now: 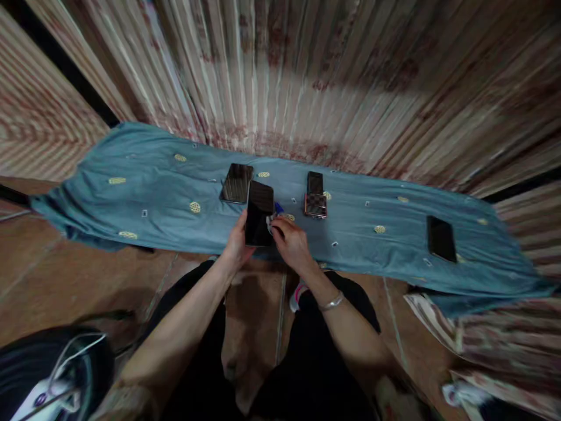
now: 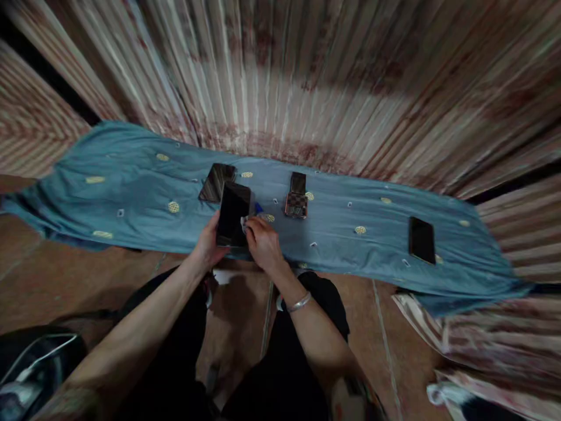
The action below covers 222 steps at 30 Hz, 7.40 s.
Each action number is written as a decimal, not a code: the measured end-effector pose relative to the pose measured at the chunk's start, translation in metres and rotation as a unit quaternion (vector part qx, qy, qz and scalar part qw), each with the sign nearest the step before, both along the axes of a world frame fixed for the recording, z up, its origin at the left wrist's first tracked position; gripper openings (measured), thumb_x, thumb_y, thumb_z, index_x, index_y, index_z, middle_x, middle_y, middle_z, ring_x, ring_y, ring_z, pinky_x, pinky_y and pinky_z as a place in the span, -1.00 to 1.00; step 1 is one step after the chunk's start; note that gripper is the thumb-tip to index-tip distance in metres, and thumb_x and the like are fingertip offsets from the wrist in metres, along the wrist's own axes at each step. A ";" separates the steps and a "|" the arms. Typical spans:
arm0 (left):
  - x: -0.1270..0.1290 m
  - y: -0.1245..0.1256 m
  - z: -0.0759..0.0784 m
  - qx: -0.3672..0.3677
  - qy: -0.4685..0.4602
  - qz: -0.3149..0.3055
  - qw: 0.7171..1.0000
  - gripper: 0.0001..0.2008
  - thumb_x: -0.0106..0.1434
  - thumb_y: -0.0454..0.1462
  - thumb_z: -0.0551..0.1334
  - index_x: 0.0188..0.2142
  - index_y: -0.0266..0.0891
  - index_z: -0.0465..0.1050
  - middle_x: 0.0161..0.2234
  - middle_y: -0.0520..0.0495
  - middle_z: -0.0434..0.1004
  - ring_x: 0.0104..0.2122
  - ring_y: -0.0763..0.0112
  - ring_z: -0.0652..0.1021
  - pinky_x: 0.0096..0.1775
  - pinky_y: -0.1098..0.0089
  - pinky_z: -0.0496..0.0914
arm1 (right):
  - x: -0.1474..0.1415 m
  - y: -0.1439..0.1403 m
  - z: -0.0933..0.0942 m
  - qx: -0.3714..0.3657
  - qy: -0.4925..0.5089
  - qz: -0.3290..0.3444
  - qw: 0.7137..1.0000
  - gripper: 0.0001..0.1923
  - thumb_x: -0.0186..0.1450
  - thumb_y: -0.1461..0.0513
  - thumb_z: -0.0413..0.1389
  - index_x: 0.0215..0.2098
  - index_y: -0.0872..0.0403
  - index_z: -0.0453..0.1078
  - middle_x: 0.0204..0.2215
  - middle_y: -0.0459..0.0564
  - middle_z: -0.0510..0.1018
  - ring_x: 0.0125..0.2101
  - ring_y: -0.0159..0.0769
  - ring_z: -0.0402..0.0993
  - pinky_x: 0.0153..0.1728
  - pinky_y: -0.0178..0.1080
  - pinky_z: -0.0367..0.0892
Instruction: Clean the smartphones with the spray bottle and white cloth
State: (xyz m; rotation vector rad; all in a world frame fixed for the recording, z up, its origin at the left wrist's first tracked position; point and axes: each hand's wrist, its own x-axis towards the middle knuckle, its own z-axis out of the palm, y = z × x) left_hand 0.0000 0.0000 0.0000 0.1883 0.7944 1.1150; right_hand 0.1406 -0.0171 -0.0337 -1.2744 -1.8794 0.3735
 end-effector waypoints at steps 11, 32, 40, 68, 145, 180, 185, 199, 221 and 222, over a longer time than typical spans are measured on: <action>0.002 -0.003 0.002 0.023 -0.001 -0.006 1.000 -0.60 0.44 -0.20 0.01 -0.33 -0.33 0.57 -0.38 -0.12 0.68 -0.18 0.25 0.65 0.00 0.24 0.48 | 0.001 0.004 -0.005 -0.004 0.000 -0.036 0.999 -0.77 0.35 0.32 0.04 -0.12 0.06 0.51 -0.05 0.10 0.61 0.01 -0.19 0.52 0.12 -0.12 0.38; 0.003 -0.005 -0.001 0.018 -0.011 -0.030 0.999 -0.60 0.46 -0.20 -0.02 -0.16 -0.36 0.57 -0.29 -0.15 0.69 -0.20 0.27 0.65 -0.04 0.26 0.49 | 0.005 0.010 0.001 -0.015 0.002 -0.052 0.999 -0.78 0.34 0.31 0.05 -0.15 0.05 0.52 -0.09 0.07 0.62 -0.03 -0.19 0.54 0.09 -0.13 0.39; 0.003 -0.007 -0.006 0.016 -0.015 -0.056 0.998 -0.57 0.46 -0.15 -0.03 0.05 -0.33 0.49 -0.19 -0.21 0.67 -0.19 0.19 0.65 -0.08 0.15 0.53 | 0.007 0.012 0.001 -0.007 -0.003 -0.065 0.998 -0.72 0.34 0.32 0.02 -0.07 0.05 0.51 -0.02 0.06 0.59 0.00 -0.20 0.51 0.12 -0.13 0.39; 0.007 -0.012 0.003 -0.040 0.037 -0.068 0.996 -0.57 0.46 -0.14 -0.02 0.06 -0.33 0.49 -0.28 -0.19 0.69 -0.29 0.21 0.67 -0.11 0.14 0.54 | 0.014 0.025 0.000 0.015 -0.040 -0.086 0.995 -0.64 0.35 0.33 -0.03 0.04 0.10 0.49 0.06 0.14 0.53 0.07 -0.10 0.45 0.21 0.03 0.31; 0.030 -0.012 -0.010 0.038 0.061 -0.103 0.992 -0.56 0.35 -0.09 0.17 0.08 -0.35 0.51 -0.08 -0.22 0.66 0.03 0.06 0.58 0.11 0.10 0.41 | 0.007 0.036 0.014 0.094 -0.060 -0.111 0.988 -0.54 0.38 0.36 -0.13 0.15 0.10 0.42 0.10 0.13 0.51 0.09 -0.13 0.41 0.26 0.03 0.21; 0.026 -0.007 -0.015 0.045 0.053 -0.041 0.997 -0.58 0.38 -0.19 0.14 0.15 -0.34 0.45 0.05 -0.20 0.60 0.18 0.19 0.47 0.24 0.19 0.26 | -0.004 0.029 0.015 0.040 -0.060 -0.062 0.995 -0.50 0.37 0.37 -0.15 0.19 0.12 0.38 0.17 0.13 0.45 0.17 -0.15 0.33 0.24 -0.01 0.23; 0.027 -0.008 -0.008 0.030 0.046 -0.053 0.997 -0.55 0.44 -0.17 0.04 0.20 -0.35 0.40 0.08 -0.21 0.57 0.21 0.21 0.44 0.26 0.21 0.23 | -0.003 0.029 0.015 0.044 -0.061 -0.060 0.995 -0.50 0.37 0.38 -0.16 0.20 0.15 0.37 0.19 0.16 0.44 0.19 -0.14 0.32 0.24 -0.01 0.23; 0.025 -0.007 -0.006 0.039 0.033 -0.053 0.997 -0.47 0.47 -0.06 -0.06 0.22 -0.30 0.39 0.07 -0.19 0.59 0.17 0.19 0.48 0.21 0.23 0.29 | -0.004 0.026 0.013 0.044 -0.067 -0.046 0.996 -0.49 0.35 0.39 -0.15 0.18 0.14 0.40 0.17 0.14 0.46 0.16 -0.14 0.36 0.25 0.00 0.25; 0.027 -0.009 -0.003 0.024 0.029 -0.076 0.996 -0.43 0.46 -0.03 -0.10 0.23 -0.29 0.39 0.03 -0.21 0.61 0.14 0.15 0.51 0.18 0.17 0.34 | 0.001 0.034 0.013 0.061 -0.073 -0.073 0.993 -0.50 0.37 0.38 -0.16 0.18 0.11 0.40 0.15 0.12 0.49 0.16 -0.14 0.37 0.23 -0.02 0.27; 0.028 -0.009 -0.002 0.022 0.033 -0.074 0.996 -0.43 0.47 -0.03 -0.10 0.22 -0.30 0.39 0.02 -0.21 0.62 0.13 0.15 0.52 0.17 0.16 0.35 | 0.002 0.035 0.013 0.062 -0.074 -0.076 0.992 -0.50 0.37 0.38 -0.16 0.18 0.12 0.39 0.15 0.12 0.49 0.16 -0.13 0.37 0.22 -0.02 0.27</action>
